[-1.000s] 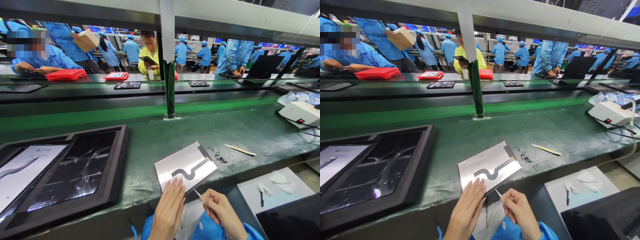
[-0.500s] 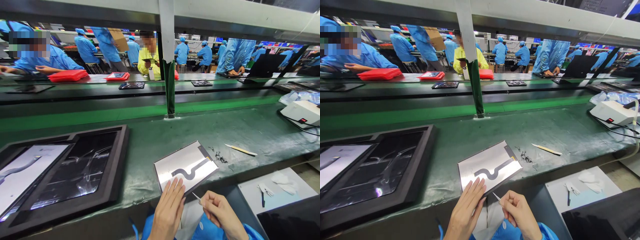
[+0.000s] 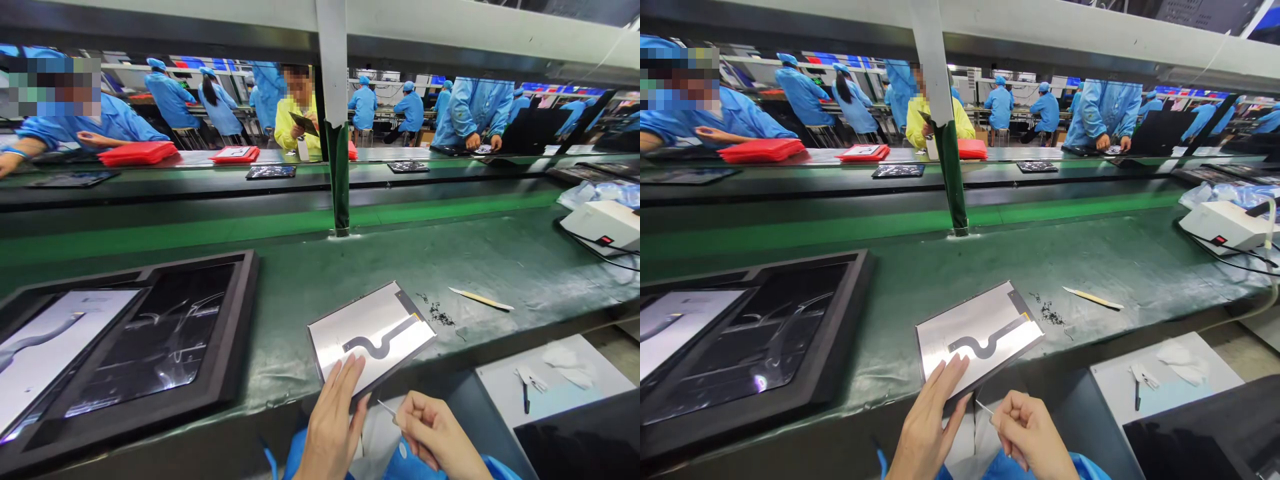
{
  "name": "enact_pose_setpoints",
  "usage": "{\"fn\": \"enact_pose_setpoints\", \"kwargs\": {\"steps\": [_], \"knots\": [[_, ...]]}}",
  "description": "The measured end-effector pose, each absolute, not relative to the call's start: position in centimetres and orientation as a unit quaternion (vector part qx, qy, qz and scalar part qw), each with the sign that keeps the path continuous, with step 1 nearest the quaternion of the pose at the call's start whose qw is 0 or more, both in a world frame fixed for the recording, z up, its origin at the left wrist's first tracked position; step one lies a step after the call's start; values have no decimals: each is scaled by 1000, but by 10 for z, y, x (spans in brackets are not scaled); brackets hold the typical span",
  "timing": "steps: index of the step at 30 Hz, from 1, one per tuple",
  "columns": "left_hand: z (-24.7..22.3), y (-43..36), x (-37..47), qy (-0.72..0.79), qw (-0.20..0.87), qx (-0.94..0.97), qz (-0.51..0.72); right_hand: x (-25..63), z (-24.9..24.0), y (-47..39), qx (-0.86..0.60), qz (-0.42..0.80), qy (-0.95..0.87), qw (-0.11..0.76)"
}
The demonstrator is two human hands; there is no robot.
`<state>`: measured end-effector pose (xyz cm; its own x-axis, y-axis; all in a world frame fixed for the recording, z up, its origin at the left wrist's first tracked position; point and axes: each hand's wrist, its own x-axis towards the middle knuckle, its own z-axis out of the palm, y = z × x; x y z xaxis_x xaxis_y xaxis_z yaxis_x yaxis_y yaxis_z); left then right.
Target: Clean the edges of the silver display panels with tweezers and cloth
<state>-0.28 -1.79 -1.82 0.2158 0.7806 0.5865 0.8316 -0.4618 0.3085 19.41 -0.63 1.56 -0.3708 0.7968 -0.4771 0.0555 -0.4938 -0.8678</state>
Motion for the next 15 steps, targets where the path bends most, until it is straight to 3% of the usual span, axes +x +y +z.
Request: {"fn": "enact_pose_setpoints", "kwargs": {"steps": [15], "knots": [[-13,-15,-2,-504,48,-772,-383,187,21,-15,-490,719,-436,228]]}}
